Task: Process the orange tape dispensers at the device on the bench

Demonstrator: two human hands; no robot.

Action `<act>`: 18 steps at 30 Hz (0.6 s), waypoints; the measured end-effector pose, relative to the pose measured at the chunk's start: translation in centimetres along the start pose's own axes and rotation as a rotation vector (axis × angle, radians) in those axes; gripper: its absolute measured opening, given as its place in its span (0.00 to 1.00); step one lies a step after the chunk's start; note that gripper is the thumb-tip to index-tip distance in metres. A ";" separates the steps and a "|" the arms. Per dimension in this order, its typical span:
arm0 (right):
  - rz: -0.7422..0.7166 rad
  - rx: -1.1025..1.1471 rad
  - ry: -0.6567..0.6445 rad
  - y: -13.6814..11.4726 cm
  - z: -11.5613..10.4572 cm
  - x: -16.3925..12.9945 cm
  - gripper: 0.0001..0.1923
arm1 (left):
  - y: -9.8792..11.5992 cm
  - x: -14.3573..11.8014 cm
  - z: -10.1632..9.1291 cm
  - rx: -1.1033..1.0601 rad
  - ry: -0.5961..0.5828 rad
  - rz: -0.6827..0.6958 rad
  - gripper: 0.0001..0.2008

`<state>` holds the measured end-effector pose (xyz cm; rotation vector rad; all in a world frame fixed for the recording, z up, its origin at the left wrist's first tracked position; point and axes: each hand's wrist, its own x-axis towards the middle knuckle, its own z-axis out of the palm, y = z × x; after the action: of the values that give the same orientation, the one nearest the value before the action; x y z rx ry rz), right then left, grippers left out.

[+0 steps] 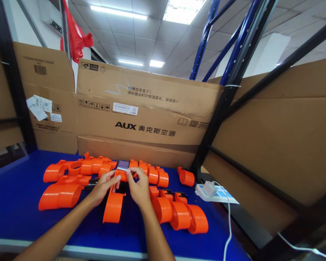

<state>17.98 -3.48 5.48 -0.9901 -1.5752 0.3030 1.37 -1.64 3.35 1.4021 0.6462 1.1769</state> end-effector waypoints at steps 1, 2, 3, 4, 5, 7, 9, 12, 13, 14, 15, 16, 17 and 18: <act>0.005 0.002 0.008 0.0 -0.1 0.0 0.12 | 0.0 0.0 0.0 0.005 -0.004 0.012 0.19; 0.011 0.005 0.009 0.0 -0.1 0.1 0.13 | 0.1 -0.1 0.0 0.012 -0.004 0.025 0.18; 0.015 0.009 0.003 -0.1 -0.2 0.1 0.13 | 0.1 -0.1 0.0 0.019 0.000 0.037 0.18; 0.017 0.013 -0.007 -0.1 -0.2 0.1 0.13 | 0.1 -0.1 0.0 0.025 0.005 0.046 0.17; 0.018 0.015 -0.016 -0.1 -0.3 0.1 0.13 | 0.2 -0.1 0.1 0.027 0.013 0.051 0.17; 0.020 0.013 -0.019 -0.2 -0.4 0.1 0.13 | 0.4 -0.1 0.2 0.021 0.035 0.049 0.17; 0.025 0.013 -0.005 -0.3 -0.4 0.2 0.14 | 0.6 -0.2 0.4 0.004 0.069 0.042 0.17; 0.035 0.030 0.010 -0.2 -0.6 0.2 0.15 | 1.1 -0.3 0.6 -0.012 0.107 0.060 0.16; 0.039 0.037 0.011 -0.1 -0.7 0.3 0.15 | 1.2 -0.3 0.6 -0.013 0.113 0.073 0.15; 0.045 0.042 0.011 -0.1 -0.8 0.3 0.15 | 1.3 -0.3 0.5 -0.013 0.116 0.086 0.14; 0.055 0.046 0.012 0.0 -1.0 0.3 0.15 | 1.3 -0.3 0.4 -0.016 0.122 0.096 0.14; 0.067 0.047 0.012 0.0 -1.1 0.3 0.15 | 1.2 -0.2 0.2 -0.022 0.132 0.100 0.13; 0.078 0.048 0.010 0.1 -1.2 0.3 0.15 | 1.0 -0.2 0.0 -0.031 0.148 0.096 0.13; 0.087 0.048 0.007 0.1 -1.3 0.3 0.15 | 0.8 -0.1 -0.2 -0.045 0.164 0.083 0.14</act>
<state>19.25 -3.61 5.99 -1.0230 -1.5140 0.3950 0.99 -1.83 4.10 1.3138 0.6765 1.3748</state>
